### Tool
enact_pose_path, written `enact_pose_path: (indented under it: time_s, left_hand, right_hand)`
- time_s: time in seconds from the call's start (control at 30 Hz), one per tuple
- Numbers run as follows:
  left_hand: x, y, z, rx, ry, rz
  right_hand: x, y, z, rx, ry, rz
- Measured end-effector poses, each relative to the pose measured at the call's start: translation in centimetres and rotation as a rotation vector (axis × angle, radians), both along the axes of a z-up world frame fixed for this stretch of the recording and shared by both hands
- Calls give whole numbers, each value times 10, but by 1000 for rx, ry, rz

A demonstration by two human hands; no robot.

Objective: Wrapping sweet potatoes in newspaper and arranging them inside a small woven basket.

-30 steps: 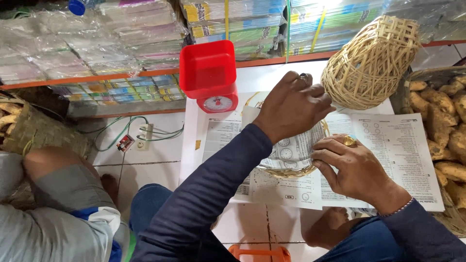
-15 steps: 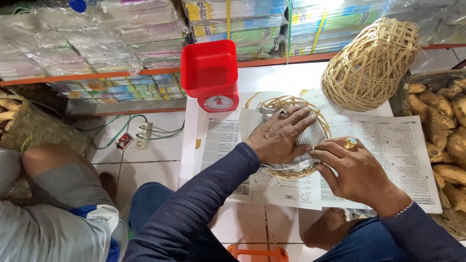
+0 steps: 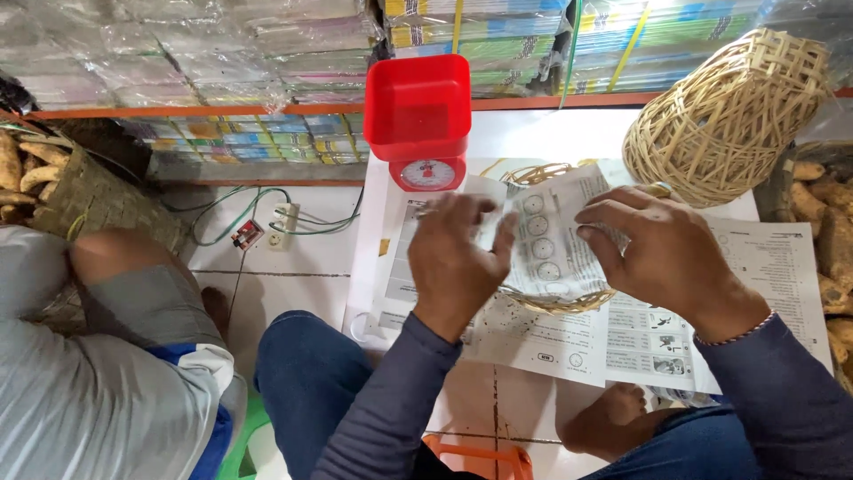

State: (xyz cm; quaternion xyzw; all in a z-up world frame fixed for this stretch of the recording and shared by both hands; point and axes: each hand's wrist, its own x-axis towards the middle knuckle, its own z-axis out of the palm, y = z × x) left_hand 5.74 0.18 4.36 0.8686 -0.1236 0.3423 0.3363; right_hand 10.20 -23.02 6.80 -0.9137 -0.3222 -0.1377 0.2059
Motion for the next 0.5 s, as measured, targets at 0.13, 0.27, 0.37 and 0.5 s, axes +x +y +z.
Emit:
enact_pose_path:
  time_s: [0.13, 0.27, 0.37, 0.5]
  left_hand:
    - [-4, 23, -9, -101, 358, 271]
    - [1, 10, -8, -9, 476, 236]
    - [17, 7, -16, 3, 548, 249]
    - [25, 10, -30, -97, 546, 155]
  right_hand:
    - [-5, 19, -7, -66, 46, 211]
    - [-21, 23, -23, -218, -146, -146]
    - [-21, 14, -33, -219, -81, -428]
    - [-22, 6, -47, -216, 5, -493]
